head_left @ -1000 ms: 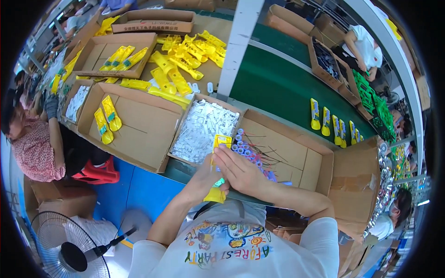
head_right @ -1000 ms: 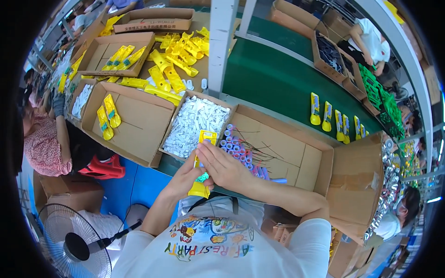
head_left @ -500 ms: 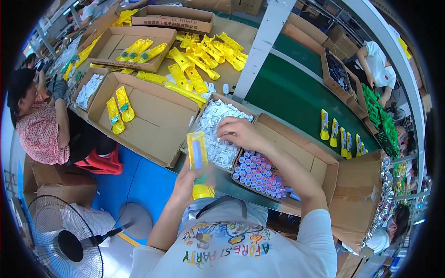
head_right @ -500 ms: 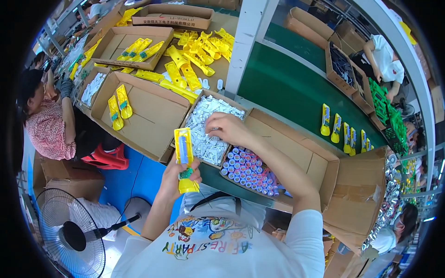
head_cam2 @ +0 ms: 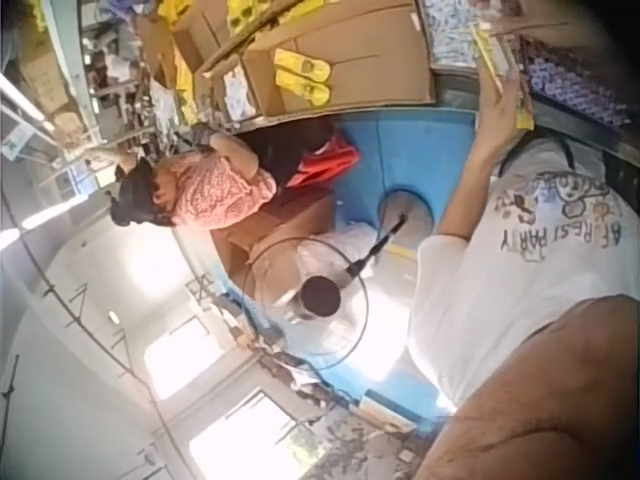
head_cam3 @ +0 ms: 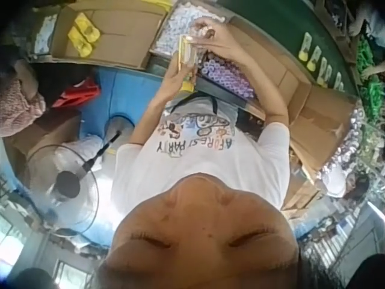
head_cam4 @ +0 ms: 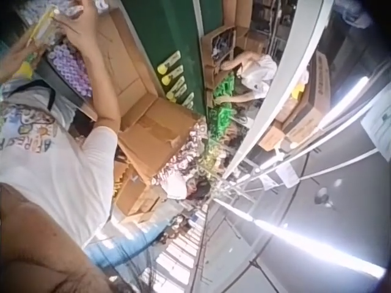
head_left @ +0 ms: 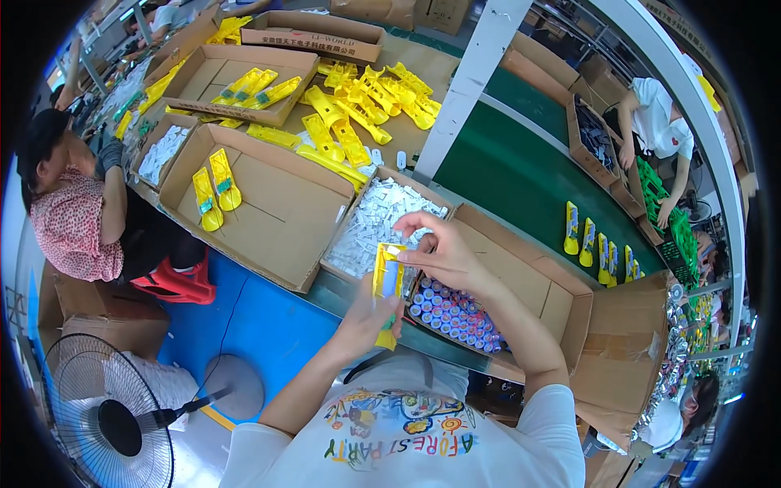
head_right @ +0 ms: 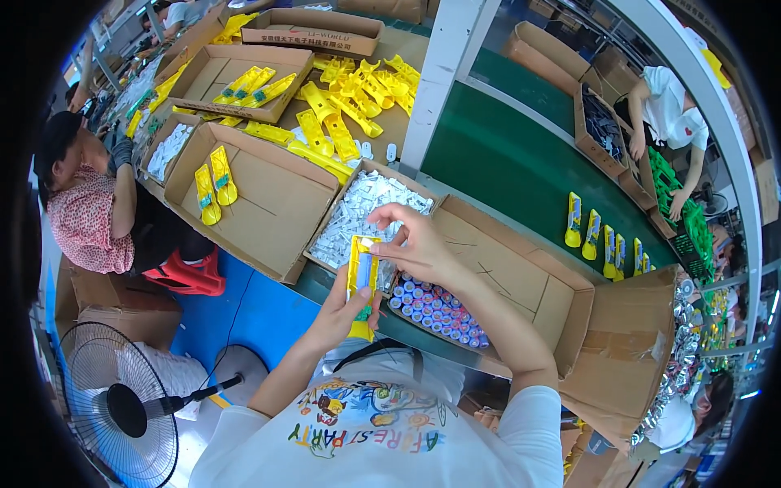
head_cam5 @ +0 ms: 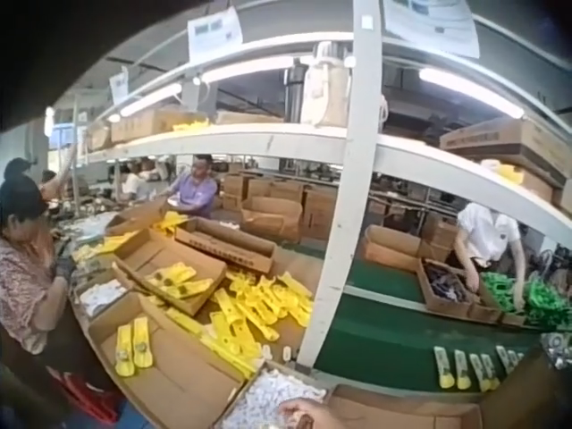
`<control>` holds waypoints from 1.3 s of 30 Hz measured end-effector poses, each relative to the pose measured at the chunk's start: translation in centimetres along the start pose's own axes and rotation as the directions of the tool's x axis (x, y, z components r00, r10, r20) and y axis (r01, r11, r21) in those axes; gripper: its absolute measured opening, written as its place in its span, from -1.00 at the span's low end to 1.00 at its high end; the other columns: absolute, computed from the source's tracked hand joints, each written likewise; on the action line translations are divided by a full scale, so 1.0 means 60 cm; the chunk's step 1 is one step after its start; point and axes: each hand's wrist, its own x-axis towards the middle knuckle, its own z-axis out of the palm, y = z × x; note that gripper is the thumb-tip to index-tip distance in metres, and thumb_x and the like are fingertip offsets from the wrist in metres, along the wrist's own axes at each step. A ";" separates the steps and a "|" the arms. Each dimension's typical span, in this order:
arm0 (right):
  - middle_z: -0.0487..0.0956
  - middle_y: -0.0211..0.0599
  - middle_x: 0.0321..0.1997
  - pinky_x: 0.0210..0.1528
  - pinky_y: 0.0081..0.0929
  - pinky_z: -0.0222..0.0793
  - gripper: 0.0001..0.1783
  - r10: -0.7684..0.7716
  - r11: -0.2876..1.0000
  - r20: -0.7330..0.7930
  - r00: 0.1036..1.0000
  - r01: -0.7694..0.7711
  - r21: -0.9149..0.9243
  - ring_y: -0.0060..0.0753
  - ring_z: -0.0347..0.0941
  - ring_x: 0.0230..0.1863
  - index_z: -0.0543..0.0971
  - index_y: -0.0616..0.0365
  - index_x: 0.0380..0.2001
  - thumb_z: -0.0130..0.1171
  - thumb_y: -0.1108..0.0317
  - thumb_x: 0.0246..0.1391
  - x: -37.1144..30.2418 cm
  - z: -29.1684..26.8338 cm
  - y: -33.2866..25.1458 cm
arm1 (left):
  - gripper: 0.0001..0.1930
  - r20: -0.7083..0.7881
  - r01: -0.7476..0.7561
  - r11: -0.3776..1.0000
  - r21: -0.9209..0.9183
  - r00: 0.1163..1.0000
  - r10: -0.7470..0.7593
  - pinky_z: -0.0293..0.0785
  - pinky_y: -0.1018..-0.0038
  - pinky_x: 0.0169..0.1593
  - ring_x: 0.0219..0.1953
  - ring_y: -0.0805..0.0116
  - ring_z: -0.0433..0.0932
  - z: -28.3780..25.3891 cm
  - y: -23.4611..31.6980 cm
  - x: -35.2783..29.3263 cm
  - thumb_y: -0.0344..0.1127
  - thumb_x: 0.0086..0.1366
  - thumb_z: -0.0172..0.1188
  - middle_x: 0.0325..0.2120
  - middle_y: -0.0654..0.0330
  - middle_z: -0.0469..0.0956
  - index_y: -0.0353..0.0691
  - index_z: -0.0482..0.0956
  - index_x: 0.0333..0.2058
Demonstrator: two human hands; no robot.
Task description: Assemble small yellow flashlights by inserting batteries and components into the flashlight bodies.
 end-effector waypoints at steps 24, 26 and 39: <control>0.39 -0.10 0.20 0.25 -0.17 0.17 -0.57 -0.137 0.217 -0.684 0.716 -0.652 -0.726 -0.05 0.17 0.28 0.49 -0.06 0.03 0.15 0.40 0.04 -0.007 -0.559 0.299 | -0.44 -0.750 0.672 0.333 0.661 0.588 0.302 0.50 0.23 -0.16 -0.22 0.05 0.56 -0.495 0.237 0.049 -0.31 0.09 0.27 -0.30 -0.05 0.50 -0.30 0.30 0.05; 0.47 -0.08 0.08 0.16 -0.17 0.28 -0.66 -0.354 0.427 -0.509 0.784 -0.348 -0.834 0.00 0.32 0.14 0.52 0.03 -0.04 0.11 0.45 0.08 -0.045 -0.444 0.196 | -0.44 -0.640 0.266 0.684 0.679 0.671 0.373 0.52 0.35 -0.21 -0.22 0.26 0.55 -0.406 0.206 0.093 -0.41 0.11 0.21 -0.28 0.05 0.50 -0.26 0.24 0.10; 0.53 -0.46 -0.07 -0.12 -0.54 0.40 -0.80 -0.599 0.048 0.544 0.588 0.704 -0.708 -0.43 0.43 -0.01 0.57 0.02 -0.30 0.17 0.39 -0.09 -0.108 -0.013 0.021 | -0.55 -0.093 0.052 0.931 -0.361 0.991 -0.092 0.48 0.30 -0.04 -0.10 0.25 0.47 0.027 0.057 0.029 -0.50 0.15 0.04 -0.17 0.13 0.44 -0.24 0.27 0.06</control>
